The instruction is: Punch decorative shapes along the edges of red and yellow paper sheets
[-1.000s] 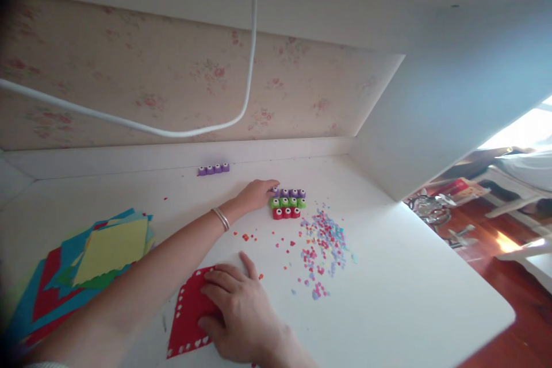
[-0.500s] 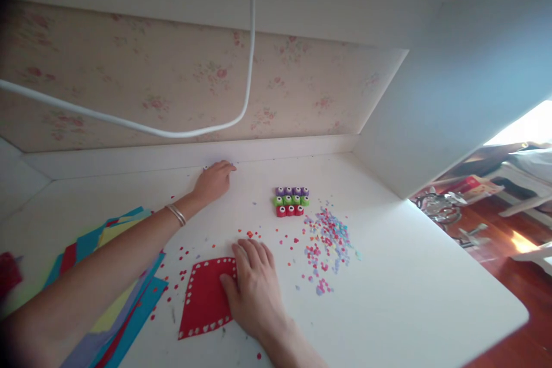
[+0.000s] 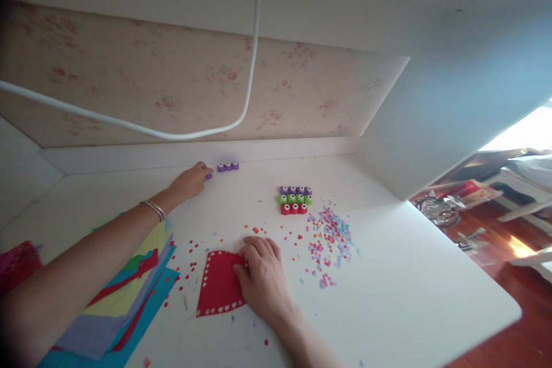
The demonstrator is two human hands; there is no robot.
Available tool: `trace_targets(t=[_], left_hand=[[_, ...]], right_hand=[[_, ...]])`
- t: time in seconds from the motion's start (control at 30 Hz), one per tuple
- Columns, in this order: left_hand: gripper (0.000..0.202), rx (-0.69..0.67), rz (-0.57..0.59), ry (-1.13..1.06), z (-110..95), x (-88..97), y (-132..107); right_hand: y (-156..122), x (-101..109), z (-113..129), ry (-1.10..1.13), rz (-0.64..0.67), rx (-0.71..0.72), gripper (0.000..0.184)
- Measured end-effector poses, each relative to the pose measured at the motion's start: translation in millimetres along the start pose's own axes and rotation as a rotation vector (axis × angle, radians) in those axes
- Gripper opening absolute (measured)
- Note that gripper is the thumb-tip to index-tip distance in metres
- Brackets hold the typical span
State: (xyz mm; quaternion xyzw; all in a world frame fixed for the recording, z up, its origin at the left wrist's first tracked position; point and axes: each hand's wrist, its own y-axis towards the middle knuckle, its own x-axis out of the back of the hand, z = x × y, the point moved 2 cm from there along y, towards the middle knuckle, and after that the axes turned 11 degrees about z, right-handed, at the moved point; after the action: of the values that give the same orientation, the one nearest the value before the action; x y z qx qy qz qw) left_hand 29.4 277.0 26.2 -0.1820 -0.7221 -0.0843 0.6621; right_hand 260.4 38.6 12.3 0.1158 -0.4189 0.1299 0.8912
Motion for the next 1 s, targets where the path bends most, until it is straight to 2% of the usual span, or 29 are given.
trace_targets(t=[0.17,0.3,0.43,0.57,0.6,0.67,0.73,0.83,1.0], left_hand=[[0.034,0.056,0.056,-0.025,11,10.1,-15],[0.023,0.035,0.067,-0.095,13,14.9,-43],[0.028,-0.027,0.047,-0.229,-6,10.0,-96],[0.029,-0.097,0.02,-0.382,-39,-11.8,-164],[0.029,-0.106,0.003,-0.432,-47,-19.8,-180],[0.026,-0.11,-0.057,-0.665,-59,-36.4,-205],[0.024,-0.099,-0.096,-0.798,-67,-51.3,-221],[0.024,-0.12,-0.114,-0.859,-74,-63.8,-230],[0.025,-0.174,-0.125,-0.865,-75,-65.3,-229]], right_hand=[[-1,-2,-1,0.149,-0.032,0.032,0.012],[0,-4,-8,0.371,-0.039,-0.121,0.009],[2,-8,-18,0.707,-0.095,-0.202,0.028],[5,-12,-20,0.894,-0.105,-0.245,0.039],[6,-13,-19,0.903,-0.101,-0.248,0.039],[6,-15,-18,0.902,-0.095,-0.247,0.039],[6,-17,-18,0.868,-0.084,-0.241,0.038],[5,-19,-17,0.742,-0.069,-0.217,0.035],[5,-20,-14,0.595,-0.042,-0.206,0.034]])
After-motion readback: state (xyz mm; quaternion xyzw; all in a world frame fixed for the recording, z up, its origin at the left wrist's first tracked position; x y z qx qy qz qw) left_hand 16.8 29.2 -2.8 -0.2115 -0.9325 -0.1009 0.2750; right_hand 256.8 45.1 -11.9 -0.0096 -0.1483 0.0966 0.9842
